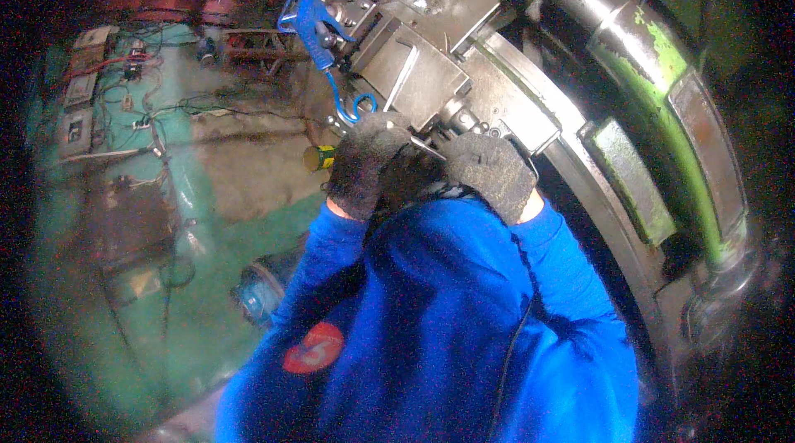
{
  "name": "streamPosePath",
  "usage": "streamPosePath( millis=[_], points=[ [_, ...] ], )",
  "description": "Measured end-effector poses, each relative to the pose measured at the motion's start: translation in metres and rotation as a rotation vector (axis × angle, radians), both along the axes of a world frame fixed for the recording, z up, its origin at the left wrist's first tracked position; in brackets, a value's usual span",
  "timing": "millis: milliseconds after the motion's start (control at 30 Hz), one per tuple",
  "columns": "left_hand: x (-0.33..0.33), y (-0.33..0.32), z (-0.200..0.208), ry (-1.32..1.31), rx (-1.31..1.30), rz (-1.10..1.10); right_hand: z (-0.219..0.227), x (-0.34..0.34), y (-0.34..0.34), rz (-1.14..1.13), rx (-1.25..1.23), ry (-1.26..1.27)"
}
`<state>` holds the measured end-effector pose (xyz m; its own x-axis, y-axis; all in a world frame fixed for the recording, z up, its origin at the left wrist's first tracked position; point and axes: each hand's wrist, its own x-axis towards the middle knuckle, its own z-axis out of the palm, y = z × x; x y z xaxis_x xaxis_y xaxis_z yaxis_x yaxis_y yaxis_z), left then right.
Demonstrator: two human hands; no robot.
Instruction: The person operates a large green industrial lathe in a workshop, using gloved hands to manipulate the machine's levers and controls. The person adjusts the tool post and moves the carriage along the bed while the machine is running.
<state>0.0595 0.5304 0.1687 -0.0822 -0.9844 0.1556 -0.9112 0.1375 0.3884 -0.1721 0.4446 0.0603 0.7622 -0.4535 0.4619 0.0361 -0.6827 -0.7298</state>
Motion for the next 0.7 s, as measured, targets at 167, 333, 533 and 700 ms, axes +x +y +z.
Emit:
streamPosePath(
  millis=[167,333,533,700],
  points=[
    [-0.003,-0.010,0.009,0.089,-0.015,-0.045,0.005,-0.002,0.004,-0.044,0.654,0.098],
    [-0.012,-0.015,0.007,0.212,0.018,-0.112,0.057,0.001,0.000,-0.266,0.935,0.095],
    [-0.010,-0.007,-0.028,0.180,0.025,-0.136,0.052,0.003,0.008,-0.408,0.795,0.093],
    [-0.018,-0.013,-0.020,0.144,-0.035,-0.114,0.054,0.000,0.007,-0.378,0.704,0.142]
  ],
)
